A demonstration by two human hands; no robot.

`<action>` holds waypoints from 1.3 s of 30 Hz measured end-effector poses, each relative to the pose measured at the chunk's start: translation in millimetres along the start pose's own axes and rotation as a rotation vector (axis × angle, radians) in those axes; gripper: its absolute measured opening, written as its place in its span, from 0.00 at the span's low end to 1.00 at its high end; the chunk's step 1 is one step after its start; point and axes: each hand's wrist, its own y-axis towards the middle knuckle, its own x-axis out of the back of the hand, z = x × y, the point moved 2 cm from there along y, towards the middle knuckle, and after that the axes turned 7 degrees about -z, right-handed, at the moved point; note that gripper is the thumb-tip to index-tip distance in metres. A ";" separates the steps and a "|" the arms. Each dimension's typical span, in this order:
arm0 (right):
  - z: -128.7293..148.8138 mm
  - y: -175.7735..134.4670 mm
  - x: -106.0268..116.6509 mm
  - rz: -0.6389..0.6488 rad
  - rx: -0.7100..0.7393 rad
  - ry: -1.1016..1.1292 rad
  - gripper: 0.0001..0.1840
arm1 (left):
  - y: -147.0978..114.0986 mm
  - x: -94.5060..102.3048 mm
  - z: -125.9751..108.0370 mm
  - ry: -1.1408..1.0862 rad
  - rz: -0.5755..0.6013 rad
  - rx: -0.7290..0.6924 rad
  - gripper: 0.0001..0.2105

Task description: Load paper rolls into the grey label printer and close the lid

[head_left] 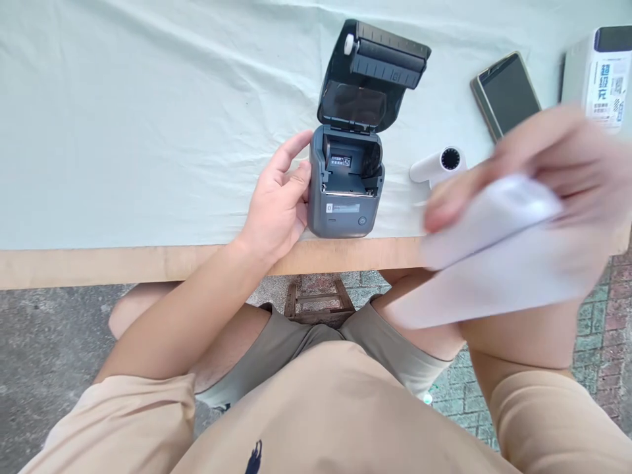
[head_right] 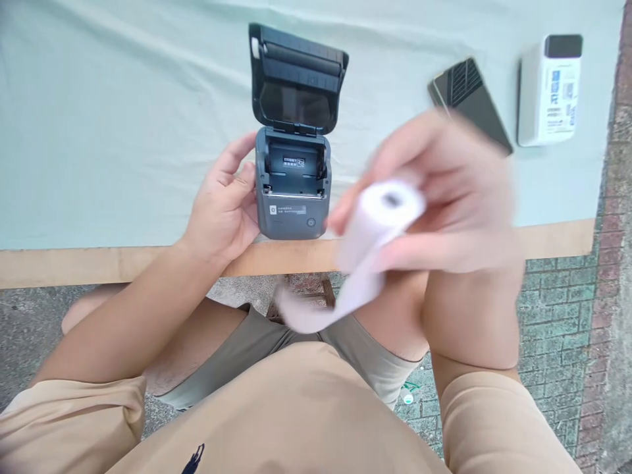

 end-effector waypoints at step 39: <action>-7.6 23.1 -57.6 -0.504 0.335 -0.305 0.20 | -4.6 5.7 0.2 0.139 0.225 -0.116 0.46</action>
